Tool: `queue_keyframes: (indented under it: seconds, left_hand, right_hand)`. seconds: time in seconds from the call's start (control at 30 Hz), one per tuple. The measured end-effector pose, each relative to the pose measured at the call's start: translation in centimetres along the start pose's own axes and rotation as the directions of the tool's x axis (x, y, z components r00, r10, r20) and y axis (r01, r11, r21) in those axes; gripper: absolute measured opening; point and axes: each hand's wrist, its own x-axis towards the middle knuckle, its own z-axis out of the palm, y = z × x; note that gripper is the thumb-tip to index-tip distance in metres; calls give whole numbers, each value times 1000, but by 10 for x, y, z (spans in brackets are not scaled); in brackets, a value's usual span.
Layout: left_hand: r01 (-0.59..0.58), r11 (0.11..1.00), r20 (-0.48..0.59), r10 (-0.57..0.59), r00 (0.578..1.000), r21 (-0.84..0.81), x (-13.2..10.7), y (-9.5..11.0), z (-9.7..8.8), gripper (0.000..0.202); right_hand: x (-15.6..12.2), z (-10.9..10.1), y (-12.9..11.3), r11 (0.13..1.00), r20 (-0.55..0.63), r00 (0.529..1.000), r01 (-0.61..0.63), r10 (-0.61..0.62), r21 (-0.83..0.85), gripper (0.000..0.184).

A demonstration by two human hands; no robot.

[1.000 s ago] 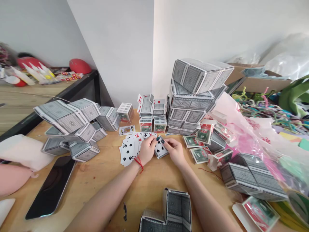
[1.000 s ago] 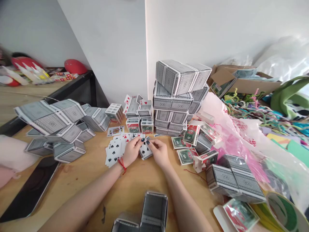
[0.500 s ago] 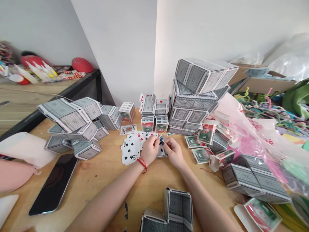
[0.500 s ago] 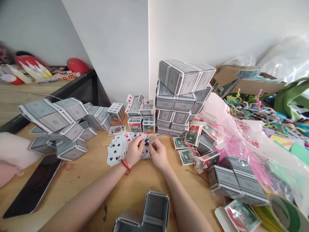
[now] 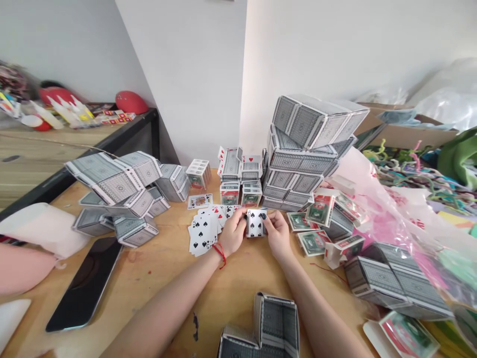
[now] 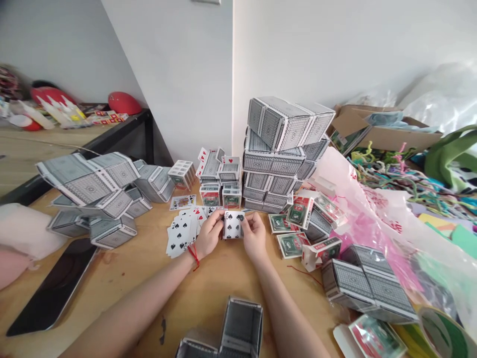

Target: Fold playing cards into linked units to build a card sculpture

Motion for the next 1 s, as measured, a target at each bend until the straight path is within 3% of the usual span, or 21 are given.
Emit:
queue_keyframes:
  seconds: [0.1,0.3,0.67,1.0]
  left_hand:
    - [-20,1000,-14,20,1000,-10,-1,1,0,26]
    - [61,998,4,-61,998,-28,-2,-4,2,20]
    - [11,1000,-88,-13,996,-25,0,-5,4,20]
    - [93,983,-121,-113,986,-156,-3,-2,9,17]
  right_hand:
    - [-2,3,-1,998,-5,1000,30,-30,-57,24]
    - [-3,3,1,995,-26,999,45,-47,-87,23]
    - [-6,9,-10,987,197,977,-104,79,121,14]
    - [-8,12,-16,977,137,980,-162,143,138,8]
